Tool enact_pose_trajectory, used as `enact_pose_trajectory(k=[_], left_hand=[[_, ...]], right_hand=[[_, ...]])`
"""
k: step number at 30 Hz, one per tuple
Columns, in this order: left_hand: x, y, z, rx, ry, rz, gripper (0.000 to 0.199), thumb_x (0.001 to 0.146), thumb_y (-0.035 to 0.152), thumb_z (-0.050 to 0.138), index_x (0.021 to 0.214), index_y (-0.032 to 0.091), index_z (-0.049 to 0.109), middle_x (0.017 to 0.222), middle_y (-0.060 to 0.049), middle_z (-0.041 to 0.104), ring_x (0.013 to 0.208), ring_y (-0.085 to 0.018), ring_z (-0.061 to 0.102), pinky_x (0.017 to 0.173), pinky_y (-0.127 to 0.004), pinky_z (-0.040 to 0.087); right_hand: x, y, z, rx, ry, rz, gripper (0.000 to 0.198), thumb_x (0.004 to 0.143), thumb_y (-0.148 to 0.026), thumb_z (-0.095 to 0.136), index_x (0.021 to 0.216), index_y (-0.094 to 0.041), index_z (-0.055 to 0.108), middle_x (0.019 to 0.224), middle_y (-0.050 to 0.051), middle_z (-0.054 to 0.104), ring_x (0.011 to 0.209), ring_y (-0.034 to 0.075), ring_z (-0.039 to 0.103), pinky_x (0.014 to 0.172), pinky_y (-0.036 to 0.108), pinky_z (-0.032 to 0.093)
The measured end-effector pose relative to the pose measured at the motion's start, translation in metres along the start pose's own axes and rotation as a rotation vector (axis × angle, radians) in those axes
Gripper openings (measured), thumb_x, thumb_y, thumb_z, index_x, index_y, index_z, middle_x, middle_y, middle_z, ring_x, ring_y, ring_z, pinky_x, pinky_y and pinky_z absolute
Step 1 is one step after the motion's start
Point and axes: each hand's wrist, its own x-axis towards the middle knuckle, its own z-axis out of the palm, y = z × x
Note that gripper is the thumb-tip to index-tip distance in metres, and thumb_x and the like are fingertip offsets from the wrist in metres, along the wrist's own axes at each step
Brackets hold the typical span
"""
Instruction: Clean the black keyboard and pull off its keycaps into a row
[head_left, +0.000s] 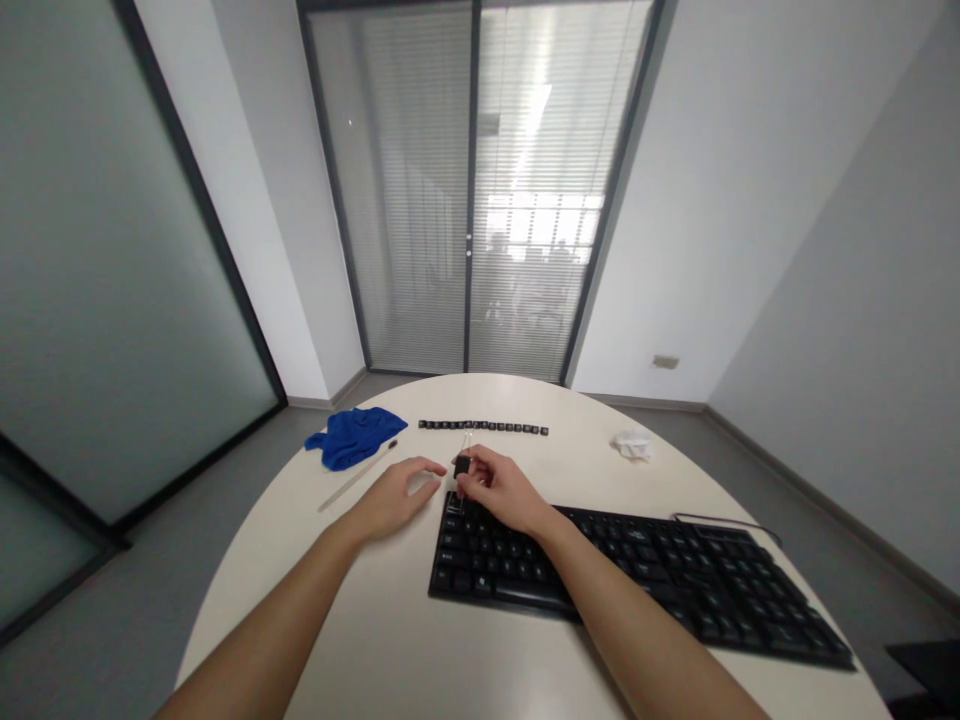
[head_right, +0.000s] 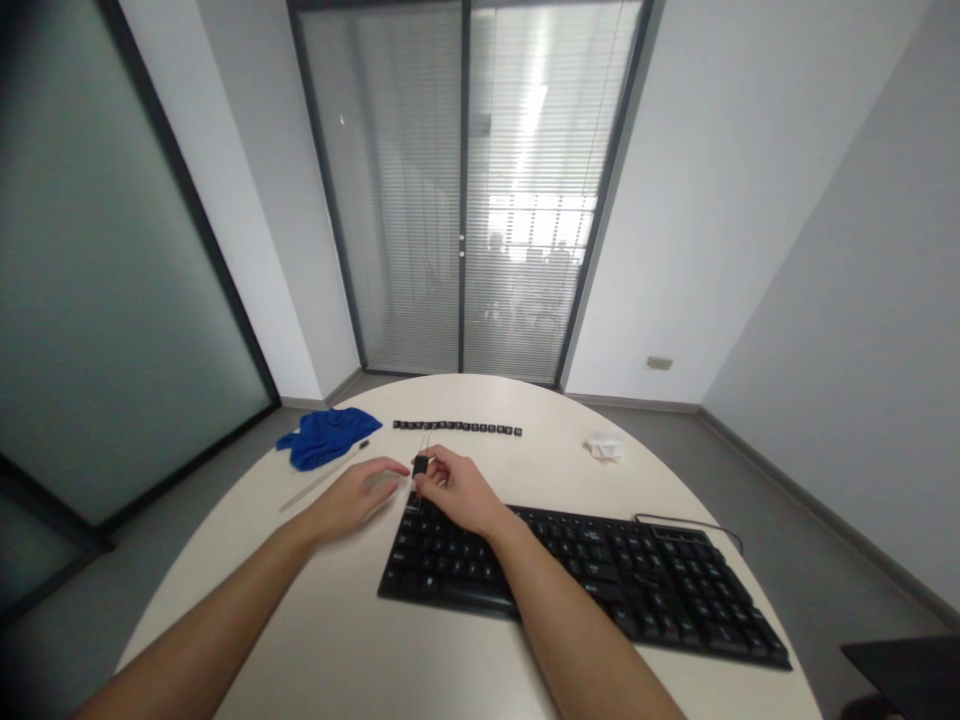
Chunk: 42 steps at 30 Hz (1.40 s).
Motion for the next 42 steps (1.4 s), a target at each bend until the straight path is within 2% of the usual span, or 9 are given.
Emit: enact_pose_trajectory(k=[4,9,16,21,27,34,38,42], left_hand=[[-0.003,0.0,-0.001,0.131,-0.079,0.109,0.021,0.089,0.029,0.06,0.103,0.024,0.074,0.105,-0.007,0.075,0.102,-0.025,0.067,0.096,-0.035,0.049],[-0.004,-0.006,0.0,0.252,-0.16,0.151,0.021,0.09,0.024,0.057,0.105,0.021,0.071,0.108,-0.007,0.072,0.103,-0.023,0.064,0.096,-0.036,0.048],[-0.003,-0.012,0.003,0.249,-0.174,0.193,0.017,0.092,0.028,0.059,0.102,0.022,0.071,0.111,-0.008,0.069,0.111,-0.024,0.061,0.101,-0.038,0.047],[-0.002,-0.016,0.005,0.223,-0.149,0.203,0.018,0.089,0.028,0.062,0.102,0.021,0.071,0.113,-0.01,0.068,0.115,-0.025,0.059,0.104,-0.041,0.045],[-0.002,-0.015,0.004,0.128,-0.199,0.248,0.019,0.091,0.023,0.055,0.104,0.022,0.069,0.11,-0.008,0.069,0.11,-0.023,0.061,0.101,-0.04,0.045],[-0.002,-0.008,0.007,0.114,-0.19,0.247,0.016,0.087,0.024,0.065,0.103,0.023,0.069,0.109,-0.006,0.069,0.11,-0.023,0.06,0.102,-0.039,0.044],[0.0,-0.009,0.013,0.07,-0.133,0.191,0.017,0.087,0.032,0.068,0.101,0.023,0.071,0.109,-0.007,0.07,0.109,-0.023,0.061,0.102,-0.039,0.044],[0.002,-0.014,0.02,0.002,-0.044,0.11,0.017,0.085,0.034,0.071,0.096,0.021,0.072,0.109,-0.008,0.07,0.108,-0.024,0.062,0.102,-0.04,0.044]], right_hand=[[-0.003,0.001,0.003,-0.009,-0.011,-0.007,0.022,0.09,-0.031,0.059,0.11,-0.021,0.059,0.078,-0.001,0.068,0.069,0.014,0.063,0.066,0.026,0.049],[-0.005,0.0,0.006,-0.114,0.027,-0.048,0.02,0.09,-0.027,0.06,0.109,-0.021,0.062,0.08,-0.001,0.066,0.07,0.013,0.06,0.066,0.024,0.047],[-0.006,-0.004,0.007,-0.222,-0.063,-0.058,0.02,0.085,-0.023,0.064,0.106,-0.023,0.065,0.076,-0.002,0.067,0.067,0.014,0.061,0.066,0.024,0.047],[-0.005,-0.006,0.005,-0.242,-0.04,-0.024,0.014,0.083,-0.019,0.062,0.096,-0.022,0.06,0.069,-0.004,0.06,0.062,0.012,0.057,0.06,0.022,0.043],[-0.004,-0.001,0.004,-0.187,-0.051,-0.003,0.016,0.084,-0.017,0.059,0.098,-0.022,0.055,0.069,-0.006,0.058,0.061,0.012,0.054,0.059,0.023,0.041],[-0.002,0.016,0.004,0.038,0.037,0.026,0.013,0.086,-0.02,0.057,0.098,-0.023,0.052,0.075,-0.004,0.062,0.063,0.013,0.056,0.061,0.025,0.044],[0.0,0.018,0.004,0.088,0.097,0.016,0.014,0.085,-0.021,0.058,0.098,-0.022,0.053,0.073,-0.004,0.059,0.063,0.013,0.055,0.06,0.025,0.044],[0.001,0.017,0.004,0.12,0.152,0.002,0.013,0.086,-0.024,0.059,0.098,-0.022,0.054,0.078,-0.002,0.062,0.07,0.014,0.059,0.067,0.027,0.048]])
